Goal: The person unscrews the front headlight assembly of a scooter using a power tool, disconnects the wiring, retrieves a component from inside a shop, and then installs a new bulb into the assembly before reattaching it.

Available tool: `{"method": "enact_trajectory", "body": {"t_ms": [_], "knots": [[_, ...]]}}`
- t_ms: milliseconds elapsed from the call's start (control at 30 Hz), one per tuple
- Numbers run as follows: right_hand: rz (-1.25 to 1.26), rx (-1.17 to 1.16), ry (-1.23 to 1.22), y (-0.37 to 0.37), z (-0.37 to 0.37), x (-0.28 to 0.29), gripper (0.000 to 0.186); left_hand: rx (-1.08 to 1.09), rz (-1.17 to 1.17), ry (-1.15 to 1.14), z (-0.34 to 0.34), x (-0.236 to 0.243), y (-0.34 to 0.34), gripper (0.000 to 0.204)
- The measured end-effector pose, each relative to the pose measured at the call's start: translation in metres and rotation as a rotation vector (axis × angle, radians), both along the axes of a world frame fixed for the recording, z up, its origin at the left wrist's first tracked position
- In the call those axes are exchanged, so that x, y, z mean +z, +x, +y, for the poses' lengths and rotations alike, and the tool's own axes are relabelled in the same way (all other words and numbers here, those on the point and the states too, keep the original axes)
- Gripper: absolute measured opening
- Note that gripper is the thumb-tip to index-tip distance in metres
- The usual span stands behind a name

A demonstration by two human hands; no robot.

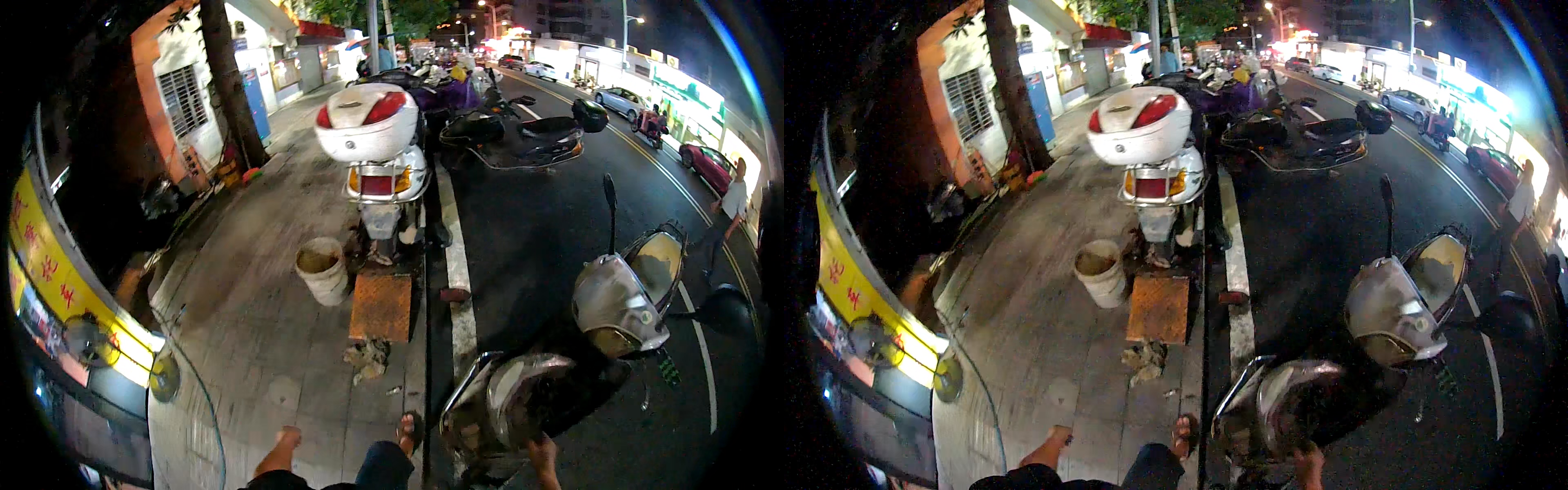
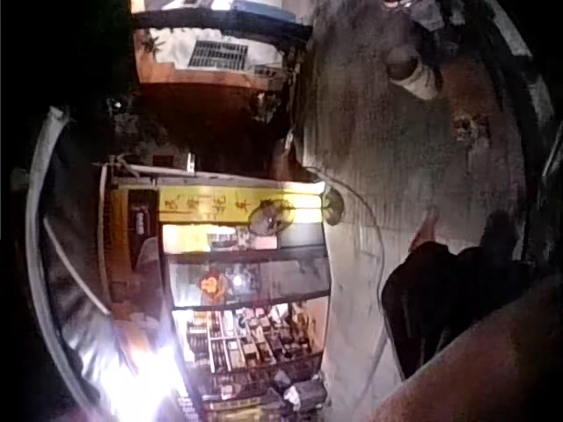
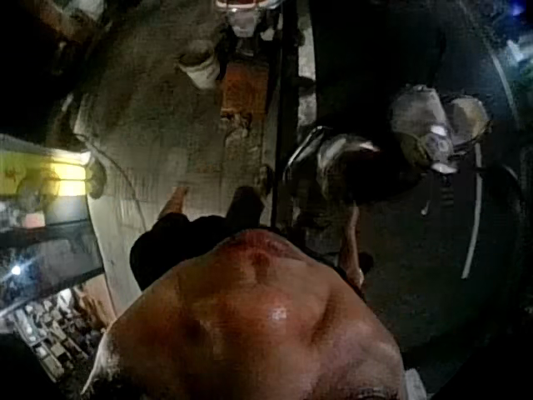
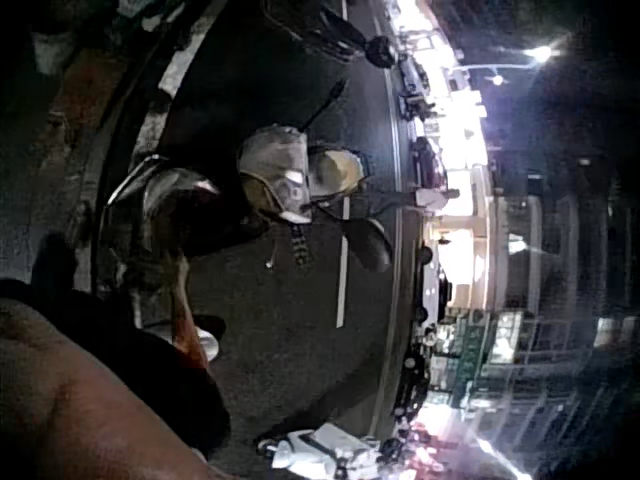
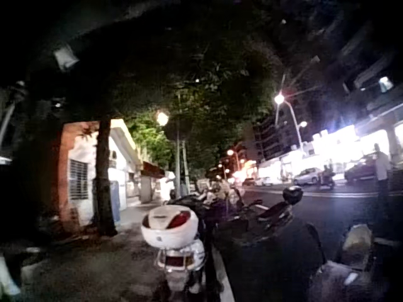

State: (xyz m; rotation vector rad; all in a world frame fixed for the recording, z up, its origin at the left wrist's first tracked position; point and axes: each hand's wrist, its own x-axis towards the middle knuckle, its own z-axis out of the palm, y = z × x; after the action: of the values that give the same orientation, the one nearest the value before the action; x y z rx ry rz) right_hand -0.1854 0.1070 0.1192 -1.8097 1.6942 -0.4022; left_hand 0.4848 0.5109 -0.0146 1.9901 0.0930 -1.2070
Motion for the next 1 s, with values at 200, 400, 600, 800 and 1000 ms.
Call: {"method": "enact_trajectory", "body": {"t_ms": [200, 400, 600, 800, 1000], "knots": [[-0.178, 0.784, -0.315, 0.223, 0.062, 0.176, 0.028, 0.127, -0.196, -0.586, 0.116, 0.064, -0.082, 0.015], [-0.643, 1.628, -0.562, 0.381, 0.259, 0.262, 0.029, 0.143, 0.145, -1.024, 0.038, 0.225, -0.225, 0.034], [-0.804, 1.795, -0.279, 0.443, 0.375, 0.228, 0.032, -0.05, -0.798, -1.2, 0.124, 0.342, -0.2, 0.038], [-0.028, 2.383, -1.089, 0.488, 0.235, -0.092, 0.028, 0.951, -0.108, -1.265, 0.322, 0.389, -0.196, 0.021], [0.568, 1.335, 0.487, 0.517, 0.185, -0.072, 0.023, 1.549, -0.755, -0.746, 0.522, 0.428, -0.251, 0.019]]}}
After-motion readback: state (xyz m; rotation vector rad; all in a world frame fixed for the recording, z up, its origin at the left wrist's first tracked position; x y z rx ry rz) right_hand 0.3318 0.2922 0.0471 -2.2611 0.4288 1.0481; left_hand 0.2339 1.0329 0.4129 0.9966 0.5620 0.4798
